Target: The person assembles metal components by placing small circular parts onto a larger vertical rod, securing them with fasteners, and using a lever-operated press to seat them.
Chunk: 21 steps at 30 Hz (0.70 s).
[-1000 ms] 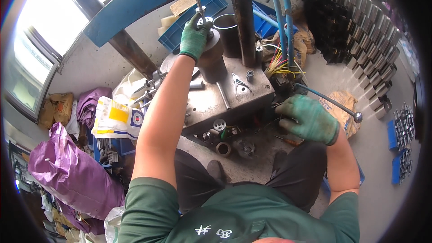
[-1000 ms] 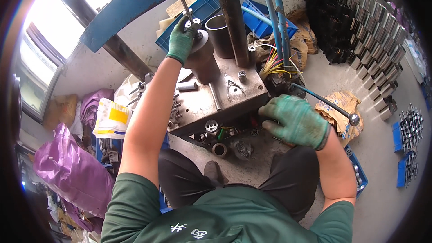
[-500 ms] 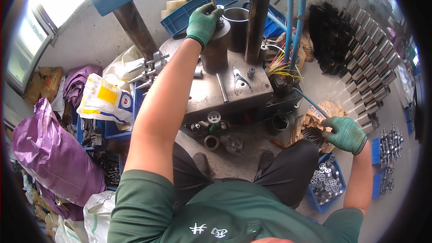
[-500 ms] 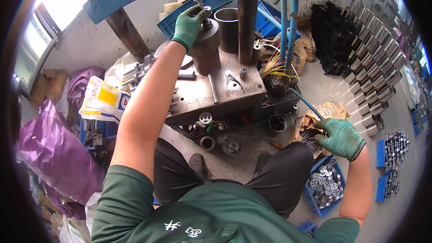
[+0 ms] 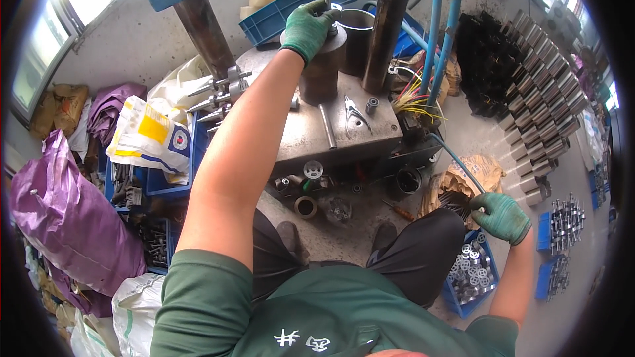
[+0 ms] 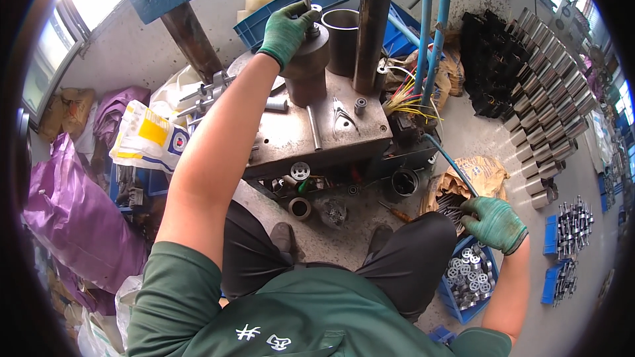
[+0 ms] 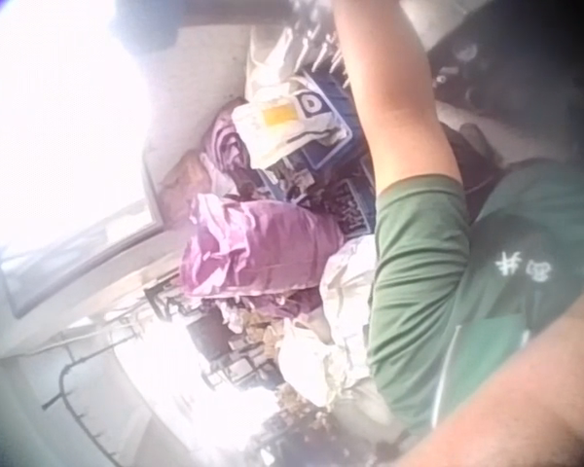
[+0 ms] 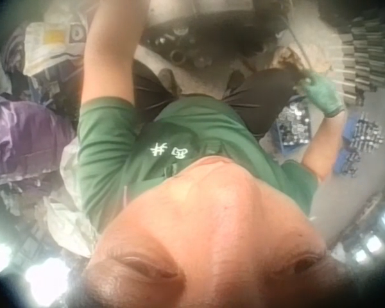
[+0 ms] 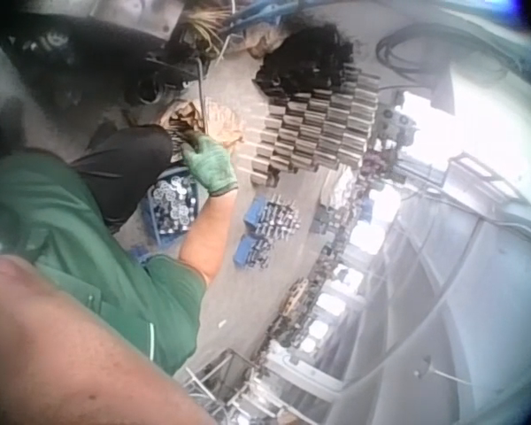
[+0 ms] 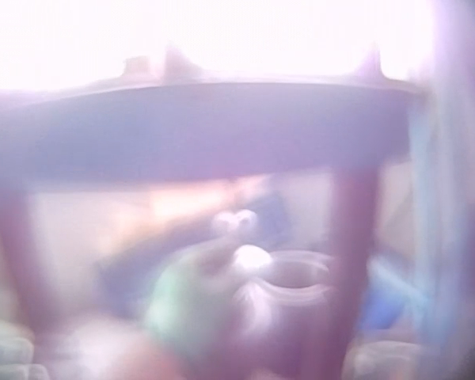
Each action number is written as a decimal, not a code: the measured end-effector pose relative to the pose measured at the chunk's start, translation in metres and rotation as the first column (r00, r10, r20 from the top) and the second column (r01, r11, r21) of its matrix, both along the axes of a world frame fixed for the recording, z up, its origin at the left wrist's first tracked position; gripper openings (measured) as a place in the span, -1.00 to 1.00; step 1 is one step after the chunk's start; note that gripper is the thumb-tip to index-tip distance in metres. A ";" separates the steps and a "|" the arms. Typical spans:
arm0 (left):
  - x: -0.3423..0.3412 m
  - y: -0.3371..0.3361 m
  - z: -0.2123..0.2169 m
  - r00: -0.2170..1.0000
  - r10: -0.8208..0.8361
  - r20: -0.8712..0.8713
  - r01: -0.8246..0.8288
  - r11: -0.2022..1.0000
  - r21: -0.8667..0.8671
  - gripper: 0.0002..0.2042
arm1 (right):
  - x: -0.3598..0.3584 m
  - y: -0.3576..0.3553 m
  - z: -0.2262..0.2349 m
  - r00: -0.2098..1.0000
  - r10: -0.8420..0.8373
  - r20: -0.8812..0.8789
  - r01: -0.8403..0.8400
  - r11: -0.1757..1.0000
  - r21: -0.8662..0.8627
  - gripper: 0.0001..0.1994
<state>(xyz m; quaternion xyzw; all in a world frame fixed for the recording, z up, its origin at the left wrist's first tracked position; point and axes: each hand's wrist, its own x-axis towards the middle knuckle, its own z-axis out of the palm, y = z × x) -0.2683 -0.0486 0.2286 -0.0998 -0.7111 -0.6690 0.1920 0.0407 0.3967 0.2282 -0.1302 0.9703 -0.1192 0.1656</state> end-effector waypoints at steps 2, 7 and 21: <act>0.000 -0.002 0.002 1.000 -0.005 0.008 0.005 1.000 0.011 -0.58 | -0.006 0.003 0.007 0.993 -0.046 -0.110 0.043 0.998 -0.035 -0.65; 0.002 0.001 0.001 0.999 -0.020 0.031 0.019 0.999 0.033 -0.59 | -0.001 -0.008 0.006 0.996 0.047 0.074 -0.054 0.994 0.099 -0.66; 0.003 0.001 0.001 1.000 -0.007 0.004 0.007 1.000 -0.004 -0.56 | -0.003 -0.001 0.006 1.000 -0.021 -0.019 0.022 0.999 0.025 -0.61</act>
